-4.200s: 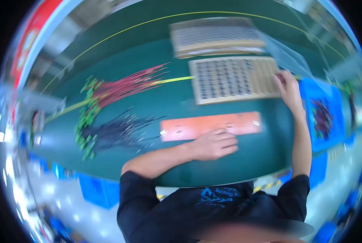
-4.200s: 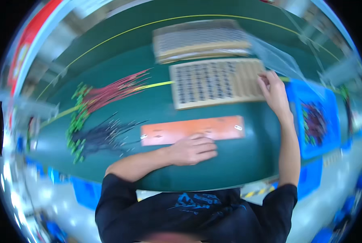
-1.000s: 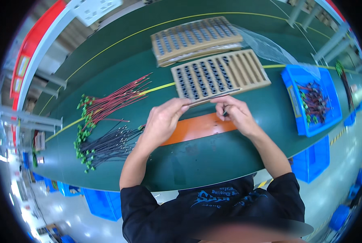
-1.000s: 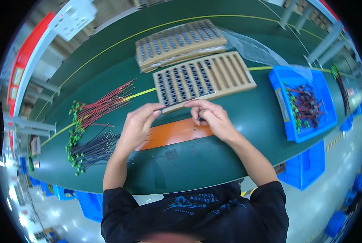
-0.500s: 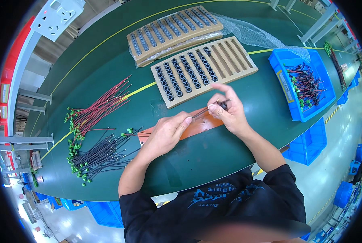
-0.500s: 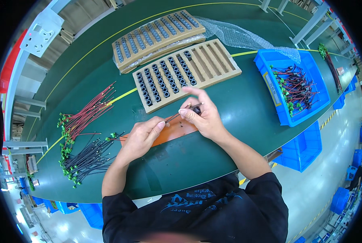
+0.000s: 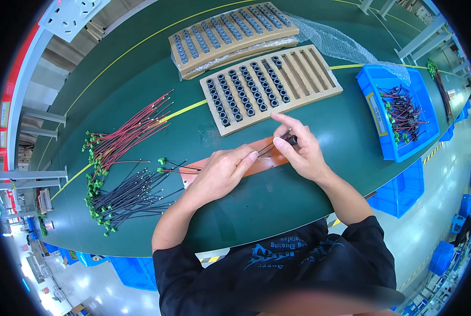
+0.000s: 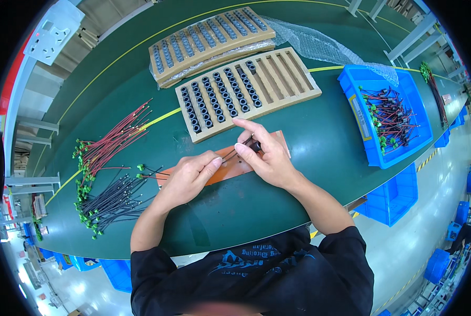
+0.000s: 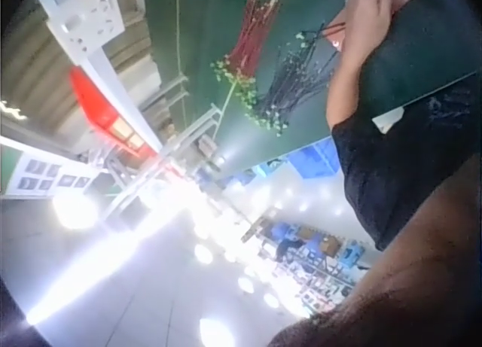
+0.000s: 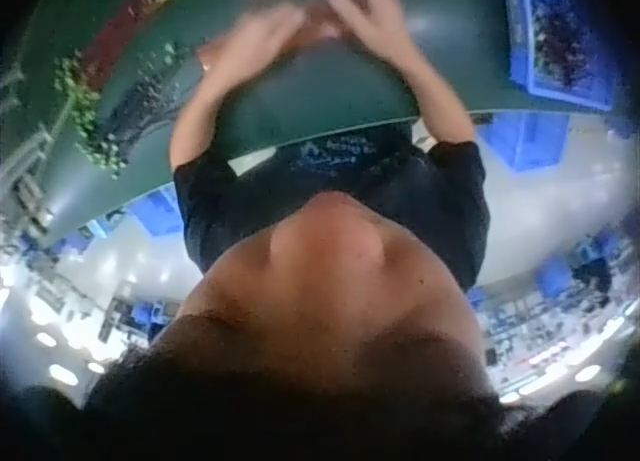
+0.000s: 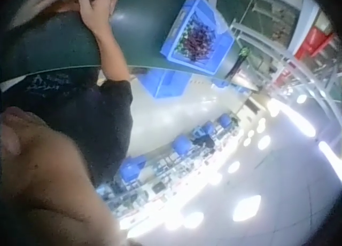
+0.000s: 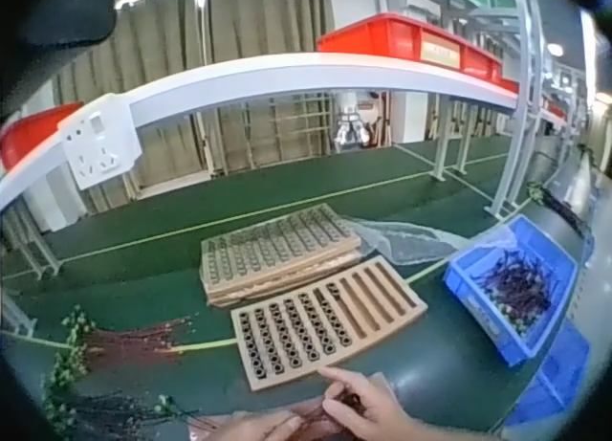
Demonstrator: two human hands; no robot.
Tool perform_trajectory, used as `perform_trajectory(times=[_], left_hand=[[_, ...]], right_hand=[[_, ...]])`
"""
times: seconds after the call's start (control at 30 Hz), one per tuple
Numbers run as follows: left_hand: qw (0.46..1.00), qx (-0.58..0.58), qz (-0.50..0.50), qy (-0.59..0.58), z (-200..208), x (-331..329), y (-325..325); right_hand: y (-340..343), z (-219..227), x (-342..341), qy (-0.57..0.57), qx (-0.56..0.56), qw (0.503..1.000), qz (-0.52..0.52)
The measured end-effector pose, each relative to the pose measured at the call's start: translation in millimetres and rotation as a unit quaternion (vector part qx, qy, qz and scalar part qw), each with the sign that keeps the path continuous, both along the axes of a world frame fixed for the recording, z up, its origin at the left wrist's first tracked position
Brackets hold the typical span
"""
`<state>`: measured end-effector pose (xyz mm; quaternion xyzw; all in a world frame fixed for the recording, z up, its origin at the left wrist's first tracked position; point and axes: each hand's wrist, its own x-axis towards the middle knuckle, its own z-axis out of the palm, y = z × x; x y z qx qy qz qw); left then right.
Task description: The person picks up a black wire and a red wire, threads them through a magnetic ring, and inserts the wire ends into a green connector before placing the assembly into a blue bin.
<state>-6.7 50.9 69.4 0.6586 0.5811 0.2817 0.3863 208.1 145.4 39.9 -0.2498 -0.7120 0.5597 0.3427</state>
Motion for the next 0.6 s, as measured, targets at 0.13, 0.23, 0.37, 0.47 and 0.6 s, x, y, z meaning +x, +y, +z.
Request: perform_trajectory(times=[0.13,0.23,0.37,0.47,0.6], left_hand=[[0.999,0.002,0.001,0.035,-4.9,-2.8,0.4],[0.999,0.037,0.010,0.023,-4.3,-3.3,-0.5],[0.997,0.062,0.029,0.019,-5.0,-3.5,-1.3],[0.995,0.083,0.048,0.008,-8.1,-1.7,-0.4],[0.994,0.087,0.064,0.010,-11.0,-1.8,1.1]], right_hand=[[9.0,-14.3,3.1,0.097,-0.055,0.994,-0.002],[16.7,-18.5,0.5,0.249,-0.187,0.950,-0.011],[21.0,-14.1,2.0,0.293,-0.315,0.903,-0.014],[22.9,-19.9,4.2,0.305,-0.347,0.887,0.014],[19.3,-14.3,3.5,0.304,-0.364,0.880,0.024]])
